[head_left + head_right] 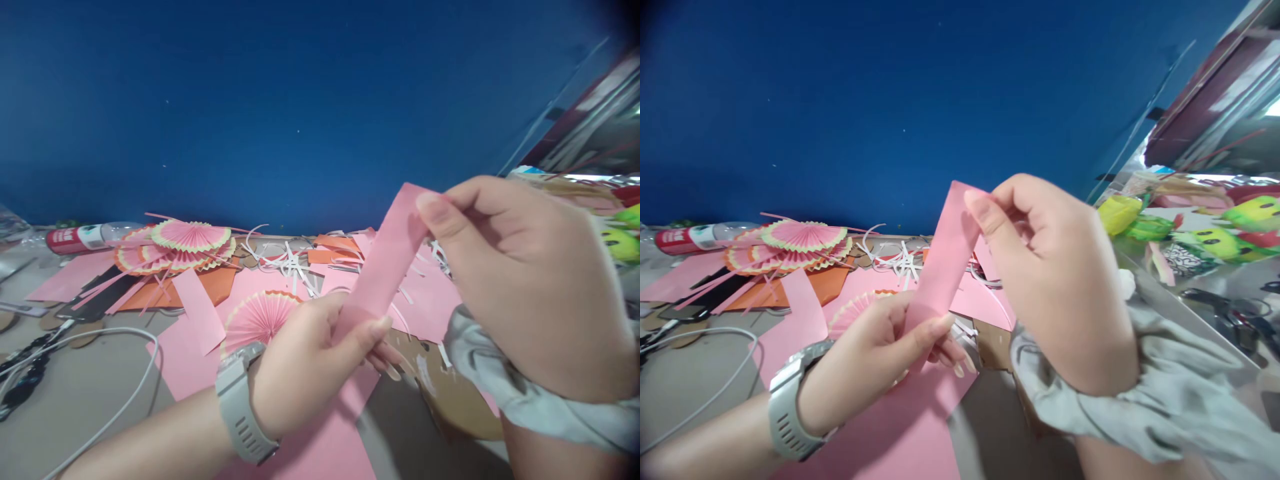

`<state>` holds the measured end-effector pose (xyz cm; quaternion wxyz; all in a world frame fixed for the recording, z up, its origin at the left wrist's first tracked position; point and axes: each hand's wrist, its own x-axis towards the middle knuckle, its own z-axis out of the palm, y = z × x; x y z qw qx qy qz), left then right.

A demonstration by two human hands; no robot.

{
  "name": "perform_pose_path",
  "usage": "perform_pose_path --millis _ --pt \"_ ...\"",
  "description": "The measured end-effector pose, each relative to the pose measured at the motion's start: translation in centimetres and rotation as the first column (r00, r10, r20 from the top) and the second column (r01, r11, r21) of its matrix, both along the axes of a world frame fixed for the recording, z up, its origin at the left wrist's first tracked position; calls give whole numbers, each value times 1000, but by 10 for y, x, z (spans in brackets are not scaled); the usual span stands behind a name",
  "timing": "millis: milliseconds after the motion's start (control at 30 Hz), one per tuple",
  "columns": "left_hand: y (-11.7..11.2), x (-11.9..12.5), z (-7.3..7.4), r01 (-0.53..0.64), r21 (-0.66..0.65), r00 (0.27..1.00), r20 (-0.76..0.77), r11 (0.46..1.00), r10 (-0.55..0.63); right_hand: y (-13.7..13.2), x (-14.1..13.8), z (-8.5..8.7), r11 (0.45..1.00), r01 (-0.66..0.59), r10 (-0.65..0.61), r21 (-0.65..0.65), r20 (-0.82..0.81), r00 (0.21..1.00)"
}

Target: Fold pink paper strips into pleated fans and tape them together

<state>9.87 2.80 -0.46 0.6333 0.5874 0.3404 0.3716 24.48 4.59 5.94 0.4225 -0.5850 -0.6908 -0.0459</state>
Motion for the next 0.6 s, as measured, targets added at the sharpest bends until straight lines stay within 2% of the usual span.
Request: perform_pose_path --millis 200,600 --pt "0 2 -7 -11 -35 999 35 999 12 -1 4 2 999 14 -15 30 19 1000" --pt "-3 8 -9 -16 -105 992 124 994 29 -2 -8 0 998 61 -58 30 -98 994"
